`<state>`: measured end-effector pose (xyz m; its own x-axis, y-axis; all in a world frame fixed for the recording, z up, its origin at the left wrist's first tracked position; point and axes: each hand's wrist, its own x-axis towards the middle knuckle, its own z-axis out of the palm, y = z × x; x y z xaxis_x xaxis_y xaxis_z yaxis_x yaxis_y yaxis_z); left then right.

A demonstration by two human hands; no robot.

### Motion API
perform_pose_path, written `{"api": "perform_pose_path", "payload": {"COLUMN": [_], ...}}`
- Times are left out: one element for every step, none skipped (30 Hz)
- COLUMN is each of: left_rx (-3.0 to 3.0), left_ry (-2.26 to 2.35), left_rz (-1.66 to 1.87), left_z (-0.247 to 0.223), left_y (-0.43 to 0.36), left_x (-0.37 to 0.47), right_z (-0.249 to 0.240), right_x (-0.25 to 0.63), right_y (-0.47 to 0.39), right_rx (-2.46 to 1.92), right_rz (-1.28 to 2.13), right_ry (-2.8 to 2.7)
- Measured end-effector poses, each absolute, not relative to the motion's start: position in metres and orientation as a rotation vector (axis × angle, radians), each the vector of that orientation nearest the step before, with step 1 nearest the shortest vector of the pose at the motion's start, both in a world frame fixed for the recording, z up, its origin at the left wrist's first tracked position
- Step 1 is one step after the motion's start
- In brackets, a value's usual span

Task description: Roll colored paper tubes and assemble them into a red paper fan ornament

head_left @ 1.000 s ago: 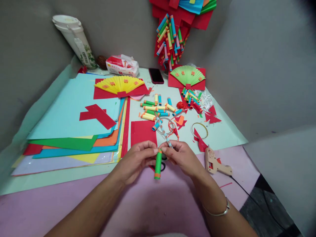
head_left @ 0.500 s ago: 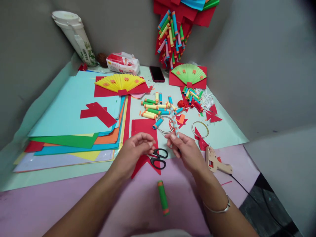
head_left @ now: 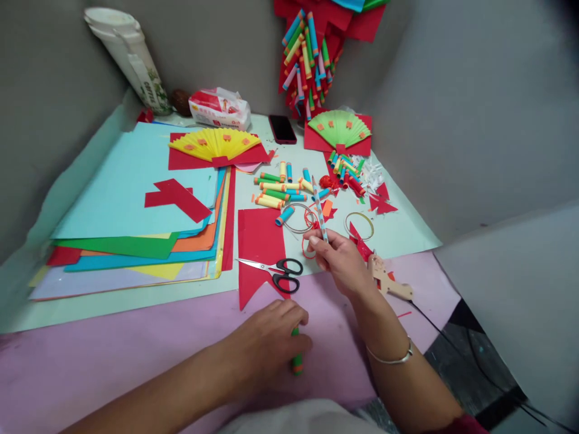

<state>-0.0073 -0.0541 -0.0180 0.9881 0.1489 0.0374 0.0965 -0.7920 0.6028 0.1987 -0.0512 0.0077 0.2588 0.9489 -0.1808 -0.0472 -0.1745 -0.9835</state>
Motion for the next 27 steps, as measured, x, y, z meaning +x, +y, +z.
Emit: {"api": "perform_pose_path", "payload": {"left_rx": [2.5, 2.51, 2.503, 2.485, 2.457, 2.412, 2.348, 2.26, 2.134, 1.971, 1.783, 1.597, 1.423, 1.27, 1.134, 1.016, 0.916, 0.828, 0.752, 0.689, 0.638, 0.599, 0.57, 0.552, 0.544, 0.541, 0.544], "left_ry": [0.161, 0.151, 0.144, 0.155, 0.175, 0.21, 0.271, 0.343, 0.444, 0.577, 0.683, 0.738, 0.758, 0.751, 0.732, 0.708, 0.682, 0.658, 0.635, 0.614, 0.595, 0.579, 0.57, 0.567, 0.572, 0.583, 0.598], "left_rz": [0.141, 0.176, 0.21, 0.237, 0.261, 0.281, 0.299, 0.324, 0.341, 0.369, 0.405, 0.428, 0.446, 0.476, 0.516, 0.554, 0.582, 0.602, 0.614, 0.618, 0.62, 0.62, 0.617, 0.612, 0.606, 0.604, 0.602], "left_z": [-0.022, -0.026, -0.029, -0.031, -0.031, -0.029, -0.025, -0.019, -0.012, -0.004, 0.003, 0.009, 0.014, 0.017, 0.019, 0.02, 0.019, 0.018, 0.016, 0.014, 0.012, 0.01, 0.008, 0.005, 0.003, 0.001, -0.001], "left_y": [-0.056, -0.056, -0.056, -0.055, -0.052, -0.049, -0.045, -0.04, -0.035, -0.03, -0.025, -0.02, -0.015, -0.011, -0.008, -0.005, -0.002, 0.0, 0.001, 0.002, 0.003, 0.004, 0.004, 0.005, 0.005, 0.006, 0.006], "left_x": [-0.006, -0.006, -0.006, -0.008, -0.01, -0.012, -0.014, -0.016, -0.017, -0.017, -0.017, -0.015, -0.012, -0.009, -0.005, 0.0, 0.004, 0.008, 0.011, 0.013, 0.014, 0.015, 0.014, 0.013, 0.012, 0.011, 0.011], "right_z": [0.007, 0.006, 0.005, 0.004, 0.003, 0.002, 0.002, 0.002, 0.002, 0.003, 0.004, 0.006, 0.007, 0.009, 0.011, 0.013, 0.014, 0.015, 0.016, 0.016, 0.015, 0.014, 0.012, 0.009, 0.005, 0.002, -0.002], "right_x": [0.198, 0.199, 0.199, 0.2, 0.2, 0.201, 0.201, 0.201, 0.2, 0.2, 0.199, 0.198, 0.198, 0.198, 0.198, 0.198, 0.198, 0.198, 0.198, 0.198, 0.196, 0.195, 0.193, 0.19, 0.188, 0.186, 0.184], "right_y": [-0.052, -0.052, -0.052, -0.053, -0.053, -0.053, -0.053, -0.053, -0.053, -0.053, -0.053, -0.053, -0.053, -0.053, -0.053, -0.053, -0.053, -0.053, -0.053, -0.053, -0.053, -0.052, -0.052, -0.052, -0.051, -0.051, -0.051], "right_rx": [-1.418, -1.404, -1.393, -1.383, -1.37, -1.354, -1.332, -1.307, -1.282, -1.26, -1.243, -1.234, -1.234, -1.242, -1.252, -1.26, -1.267, -1.271, -1.273, -1.274, -1.276, -1.276, -1.273, -1.269, -1.267, -1.27, -1.28], "right_rz": [1.151, 1.148, 1.143, 1.138, 1.133, 1.128, 1.121, 1.109, 1.091, 1.063, 1.028, 0.985, 0.936, 0.886, 0.84, 0.799, 0.765, 0.736, 0.715, 0.702, 0.701, 0.711, 0.735, 0.771, 0.815, 0.862, 0.906], "right_ry": [-0.899, -0.892, -0.879, -0.86, -0.833, -0.802, -0.771, -0.747, -0.731, -0.723, -0.72, -0.723, -0.73, -0.74, -0.75, -0.759, -0.768, -0.774, -0.778, -0.781, -0.783, -0.785, -0.788, -0.792, -0.797, -0.805, -0.814]}}
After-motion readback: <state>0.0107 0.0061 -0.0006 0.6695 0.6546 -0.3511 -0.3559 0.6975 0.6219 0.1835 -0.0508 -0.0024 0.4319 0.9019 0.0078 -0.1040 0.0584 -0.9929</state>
